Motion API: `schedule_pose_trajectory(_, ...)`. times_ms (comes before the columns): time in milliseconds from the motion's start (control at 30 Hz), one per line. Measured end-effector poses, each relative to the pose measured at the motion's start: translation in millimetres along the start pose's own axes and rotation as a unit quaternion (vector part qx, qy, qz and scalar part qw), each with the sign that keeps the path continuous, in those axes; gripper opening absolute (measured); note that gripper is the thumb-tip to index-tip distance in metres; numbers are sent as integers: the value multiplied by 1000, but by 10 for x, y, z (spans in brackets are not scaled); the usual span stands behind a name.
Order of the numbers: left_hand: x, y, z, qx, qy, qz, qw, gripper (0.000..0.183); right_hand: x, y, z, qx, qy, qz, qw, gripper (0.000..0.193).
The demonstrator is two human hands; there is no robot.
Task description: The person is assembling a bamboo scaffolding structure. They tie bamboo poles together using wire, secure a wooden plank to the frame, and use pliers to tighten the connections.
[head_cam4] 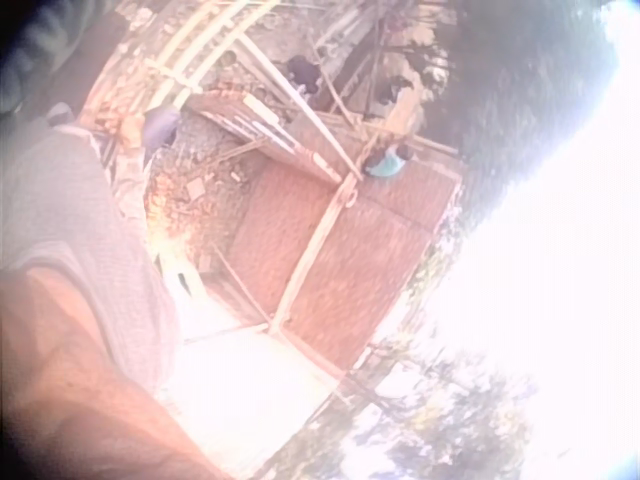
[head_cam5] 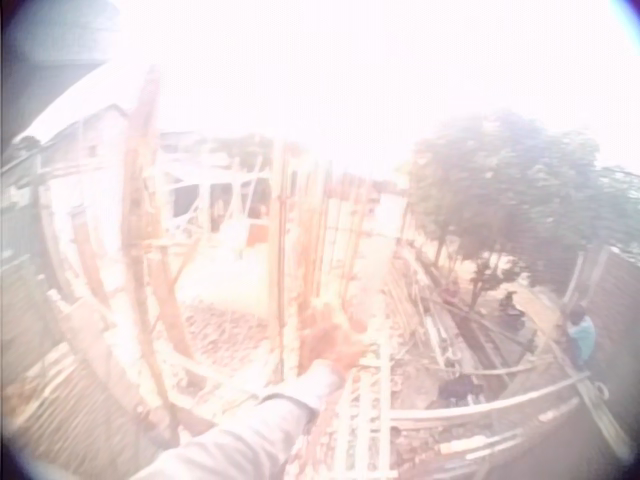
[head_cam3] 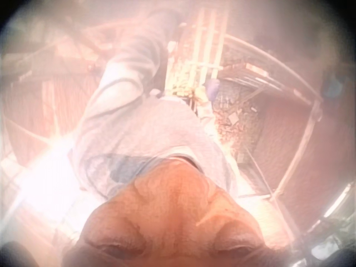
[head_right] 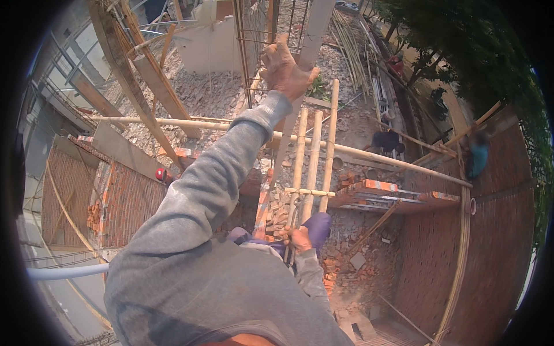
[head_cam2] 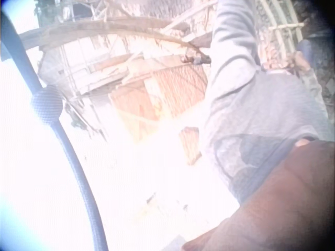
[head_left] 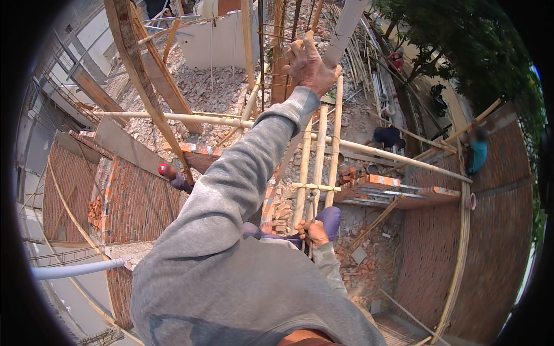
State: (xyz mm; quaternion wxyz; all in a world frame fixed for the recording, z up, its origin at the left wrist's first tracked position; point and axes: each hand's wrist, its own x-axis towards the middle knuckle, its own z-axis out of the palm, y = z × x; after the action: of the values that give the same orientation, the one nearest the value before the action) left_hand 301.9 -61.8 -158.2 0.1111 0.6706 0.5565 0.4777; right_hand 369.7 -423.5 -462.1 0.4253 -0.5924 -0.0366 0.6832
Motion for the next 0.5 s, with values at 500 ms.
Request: schedule_pose_trajectory(500,-3979,-2746,-79,24,-651,-89,753,79,326,317,-323,28,-10,141,990,19)
